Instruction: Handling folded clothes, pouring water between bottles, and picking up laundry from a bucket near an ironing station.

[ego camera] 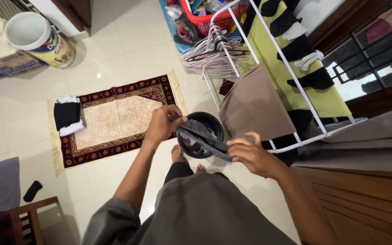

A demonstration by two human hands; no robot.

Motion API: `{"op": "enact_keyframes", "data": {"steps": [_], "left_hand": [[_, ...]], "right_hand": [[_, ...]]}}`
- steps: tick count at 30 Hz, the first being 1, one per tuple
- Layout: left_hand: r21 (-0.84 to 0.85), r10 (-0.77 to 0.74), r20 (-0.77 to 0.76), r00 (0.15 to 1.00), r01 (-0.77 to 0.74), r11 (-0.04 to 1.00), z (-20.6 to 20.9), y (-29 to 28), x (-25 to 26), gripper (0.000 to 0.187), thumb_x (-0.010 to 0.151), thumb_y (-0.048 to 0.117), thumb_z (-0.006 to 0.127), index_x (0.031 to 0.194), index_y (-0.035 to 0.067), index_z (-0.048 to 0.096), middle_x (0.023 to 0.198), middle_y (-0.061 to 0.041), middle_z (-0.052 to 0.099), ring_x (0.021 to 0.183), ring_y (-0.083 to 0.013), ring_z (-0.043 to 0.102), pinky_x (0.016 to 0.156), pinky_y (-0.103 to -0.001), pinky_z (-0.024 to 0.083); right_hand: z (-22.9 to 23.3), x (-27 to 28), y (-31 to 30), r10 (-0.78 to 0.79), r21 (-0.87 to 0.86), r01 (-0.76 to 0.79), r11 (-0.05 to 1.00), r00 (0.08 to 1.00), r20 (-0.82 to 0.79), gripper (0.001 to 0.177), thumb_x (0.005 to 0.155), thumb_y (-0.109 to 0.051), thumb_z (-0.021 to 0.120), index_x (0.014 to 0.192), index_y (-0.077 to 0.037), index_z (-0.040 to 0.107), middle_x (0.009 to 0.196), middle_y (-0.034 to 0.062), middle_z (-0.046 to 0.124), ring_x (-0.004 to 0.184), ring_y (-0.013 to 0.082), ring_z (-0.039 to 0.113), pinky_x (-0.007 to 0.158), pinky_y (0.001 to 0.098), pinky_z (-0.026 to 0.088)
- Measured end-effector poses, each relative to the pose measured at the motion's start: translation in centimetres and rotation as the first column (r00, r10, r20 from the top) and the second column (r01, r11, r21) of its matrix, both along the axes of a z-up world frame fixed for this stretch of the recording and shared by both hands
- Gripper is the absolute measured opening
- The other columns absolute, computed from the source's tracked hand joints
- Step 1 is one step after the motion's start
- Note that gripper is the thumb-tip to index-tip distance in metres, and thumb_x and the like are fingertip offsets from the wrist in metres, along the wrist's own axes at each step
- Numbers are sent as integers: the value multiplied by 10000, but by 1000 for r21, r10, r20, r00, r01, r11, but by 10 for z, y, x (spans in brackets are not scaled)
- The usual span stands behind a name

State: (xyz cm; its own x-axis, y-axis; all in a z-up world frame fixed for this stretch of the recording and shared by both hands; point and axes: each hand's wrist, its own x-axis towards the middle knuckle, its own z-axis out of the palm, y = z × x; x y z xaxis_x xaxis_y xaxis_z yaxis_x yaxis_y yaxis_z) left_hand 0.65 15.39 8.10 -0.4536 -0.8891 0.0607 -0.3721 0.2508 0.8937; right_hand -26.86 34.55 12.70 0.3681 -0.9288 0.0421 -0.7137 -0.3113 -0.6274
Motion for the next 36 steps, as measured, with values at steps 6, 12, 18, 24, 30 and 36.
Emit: {"op": "enact_keyframes", "data": {"steps": [6, 12, 18, 24, 30, 36], "left_hand": [[310, -527, 11, 850, 498, 810, -21, 9, 0, 253, 727, 203, 913, 847, 30, 773, 781, -112, 770, 691, -183, 715, 624, -367, 576], [78, -166, 142, 976, 157, 985, -37, -13, 25, 80, 809, 68, 743, 885, 59, 721, 765, -119, 753, 679, -229, 762, 647, -363, 634], [-187, 36, 374, 927, 37, 982, -27, 17, -1, 97, 866, 79, 760, 879, 11, 691, 789, -208, 723, 757, -395, 721, 707, -460, 565], [-79, -105, -27, 994, 102, 992, -16, 45, -23, 116, 955, 39, 638, 1070, 39, 648, 1090, -191, 750, 1031, -336, 737, 930, -414, 556], [53, -530, 84, 844, 527, 848, 5, 65, -41, 520, 901, 9, 747, 1292, -17, 406, 1187, -249, 594, 1110, -417, 617, 905, -460, 512], [-25, -361, -48, 931, 360, 933, -26, 51, -33, 714, 765, 9, 677, 1435, 15, 432, 1211, -223, 569, 1038, -389, 634, 879, -430, 541]], "right_hand": [[14, 8, -2, 198, -133, -159, 978, 907, 373, 95, 954, -105, 647, 1018, -37, 662, 1182, 124, 689, 1242, 298, 554, 1093, 434, 318], [15, 26, 1, 219, -30, -219, 975, 939, 266, 179, 869, -153, 749, 778, -37, 648, 733, 57, 561, 764, 243, 554, 902, 418, 397], [-5, 54, 1, 201, -132, -200, 971, 980, -3, 294, 861, -261, 783, 721, -52, 631, 713, 64, 556, 742, 246, 566, 896, 453, 391], [-10, 67, -15, 79, -220, -57, 974, 993, 93, 198, 928, -204, 775, 837, -74, 658, 1246, 123, 698, 1021, 220, 691, 895, 421, 519], [-42, 71, -38, -346, -119, 393, 912, 892, 291, 608, 702, -95, 812, 1226, 36, 533, 1248, 256, 596, 1014, 405, 630, 817, 454, 519], [-52, 73, -43, -432, -61, 489, 870, 816, 385, 356, 783, 0, 757, 1117, -36, 639, 1044, 149, 682, 917, 289, 691, 772, 372, 555]]}}
